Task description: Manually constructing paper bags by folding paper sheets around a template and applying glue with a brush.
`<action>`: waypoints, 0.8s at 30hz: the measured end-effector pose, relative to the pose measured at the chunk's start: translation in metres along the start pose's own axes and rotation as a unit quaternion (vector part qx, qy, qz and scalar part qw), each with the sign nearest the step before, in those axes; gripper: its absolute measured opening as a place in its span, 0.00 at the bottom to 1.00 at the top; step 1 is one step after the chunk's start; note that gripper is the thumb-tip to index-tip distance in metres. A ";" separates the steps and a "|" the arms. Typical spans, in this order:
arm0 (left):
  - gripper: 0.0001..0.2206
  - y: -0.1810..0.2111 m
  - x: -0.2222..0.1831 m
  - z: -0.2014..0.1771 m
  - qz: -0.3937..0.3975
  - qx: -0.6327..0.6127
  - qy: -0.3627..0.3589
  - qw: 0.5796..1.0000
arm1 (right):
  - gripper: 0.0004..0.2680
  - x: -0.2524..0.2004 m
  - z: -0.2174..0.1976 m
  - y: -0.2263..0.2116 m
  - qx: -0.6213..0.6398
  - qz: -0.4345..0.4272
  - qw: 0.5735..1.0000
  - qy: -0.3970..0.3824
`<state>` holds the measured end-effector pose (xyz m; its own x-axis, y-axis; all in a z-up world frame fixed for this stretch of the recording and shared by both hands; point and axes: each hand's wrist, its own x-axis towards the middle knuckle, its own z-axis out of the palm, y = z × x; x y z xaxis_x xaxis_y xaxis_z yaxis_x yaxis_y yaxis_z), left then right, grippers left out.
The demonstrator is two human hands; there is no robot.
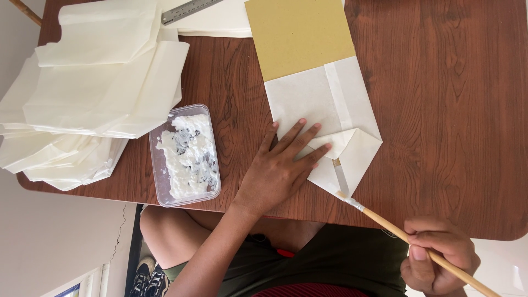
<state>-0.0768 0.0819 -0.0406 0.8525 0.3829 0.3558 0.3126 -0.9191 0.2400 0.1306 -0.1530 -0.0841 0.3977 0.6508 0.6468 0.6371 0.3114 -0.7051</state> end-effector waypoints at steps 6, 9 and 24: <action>0.22 -0.001 0.001 0.004 0.050 0.038 -0.027 0.998 | 0.09 0.015 0.000 -0.016 -0.091 -0.027 0.993 -0.068; 0.21 -0.001 -0.001 0.005 0.044 0.032 -0.024 0.998 | 0.08 0.012 -0.001 -0.013 -0.051 -0.013 0.997 -0.060; 0.17 0.002 0.002 -0.003 0.039 -0.022 -0.007 0.999 | 0.08 0.046 -0.007 0.002 0.022 0.198 0.980 0.002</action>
<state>-0.0757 0.0813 -0.0368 0.8789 0.3094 0.3630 0.2275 -0.9408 0.2512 0.1554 -0.1274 -0.0539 0.6111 0.7235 0.3211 0.4035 0.0643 -0.9127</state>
